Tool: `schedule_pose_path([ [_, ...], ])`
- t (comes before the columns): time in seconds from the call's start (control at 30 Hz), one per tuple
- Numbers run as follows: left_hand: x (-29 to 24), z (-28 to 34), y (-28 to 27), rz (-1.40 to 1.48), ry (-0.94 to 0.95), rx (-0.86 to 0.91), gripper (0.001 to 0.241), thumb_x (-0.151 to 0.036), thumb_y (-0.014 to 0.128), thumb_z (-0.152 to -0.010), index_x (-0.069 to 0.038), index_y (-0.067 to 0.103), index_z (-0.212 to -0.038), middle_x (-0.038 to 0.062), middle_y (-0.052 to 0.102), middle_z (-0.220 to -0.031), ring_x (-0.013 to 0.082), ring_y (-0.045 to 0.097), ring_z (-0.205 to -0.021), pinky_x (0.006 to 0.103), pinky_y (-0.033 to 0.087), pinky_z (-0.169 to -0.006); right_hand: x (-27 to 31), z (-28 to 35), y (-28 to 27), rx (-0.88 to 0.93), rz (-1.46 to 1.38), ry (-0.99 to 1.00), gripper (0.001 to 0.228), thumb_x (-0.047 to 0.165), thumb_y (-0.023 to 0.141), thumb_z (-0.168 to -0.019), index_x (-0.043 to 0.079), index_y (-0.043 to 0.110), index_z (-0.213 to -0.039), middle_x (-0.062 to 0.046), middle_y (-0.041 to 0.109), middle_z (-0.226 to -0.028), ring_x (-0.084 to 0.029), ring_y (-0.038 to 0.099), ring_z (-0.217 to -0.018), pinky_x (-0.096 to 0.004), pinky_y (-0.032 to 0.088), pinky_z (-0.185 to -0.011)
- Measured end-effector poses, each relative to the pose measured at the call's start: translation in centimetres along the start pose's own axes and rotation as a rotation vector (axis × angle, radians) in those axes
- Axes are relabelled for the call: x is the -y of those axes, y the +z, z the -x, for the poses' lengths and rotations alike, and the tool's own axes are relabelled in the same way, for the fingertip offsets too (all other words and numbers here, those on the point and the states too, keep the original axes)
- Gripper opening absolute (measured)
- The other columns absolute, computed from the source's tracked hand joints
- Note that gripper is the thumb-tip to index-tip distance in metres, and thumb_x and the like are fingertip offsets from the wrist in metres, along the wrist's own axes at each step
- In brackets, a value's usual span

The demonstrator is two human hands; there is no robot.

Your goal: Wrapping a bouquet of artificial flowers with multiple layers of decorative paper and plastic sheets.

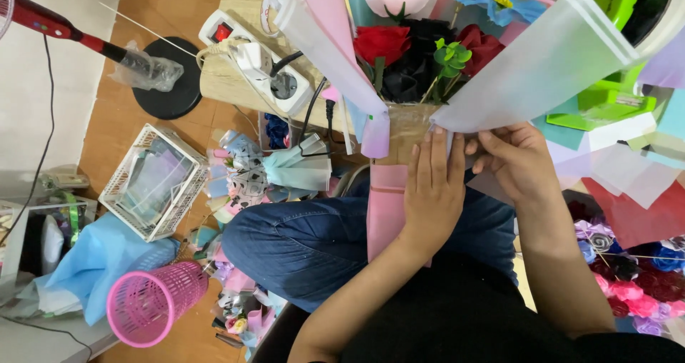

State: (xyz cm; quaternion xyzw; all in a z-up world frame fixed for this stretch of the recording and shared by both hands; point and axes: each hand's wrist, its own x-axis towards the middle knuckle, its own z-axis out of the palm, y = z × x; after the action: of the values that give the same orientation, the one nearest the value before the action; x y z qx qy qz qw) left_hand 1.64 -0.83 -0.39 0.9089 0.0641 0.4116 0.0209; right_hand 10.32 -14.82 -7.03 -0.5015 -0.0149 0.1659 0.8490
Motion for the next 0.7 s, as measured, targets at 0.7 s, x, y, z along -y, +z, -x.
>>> schedule_pose_path([
  [0.7, 0.5, 0.5, 0.3, 0.067, 0.021, 0.064, 0.044, -0.010, 0.034, -0.107, -0.009, 0.064, -0.140, 0.020, 0.050, -0.154, 0.0339, 0.055, -0.141, 0.0454, 0.037, -0.122, 3.1, 1.2, 6.3, -0.195, 0.316, 0.038, 0.025, -0.010, 0.068, -0.092, -0.004, 0.068, -0.116, -0.016, 0.071, -0.092, -0.023, 0.073, -0.062, -0.033, 0.065, -0.051],
])
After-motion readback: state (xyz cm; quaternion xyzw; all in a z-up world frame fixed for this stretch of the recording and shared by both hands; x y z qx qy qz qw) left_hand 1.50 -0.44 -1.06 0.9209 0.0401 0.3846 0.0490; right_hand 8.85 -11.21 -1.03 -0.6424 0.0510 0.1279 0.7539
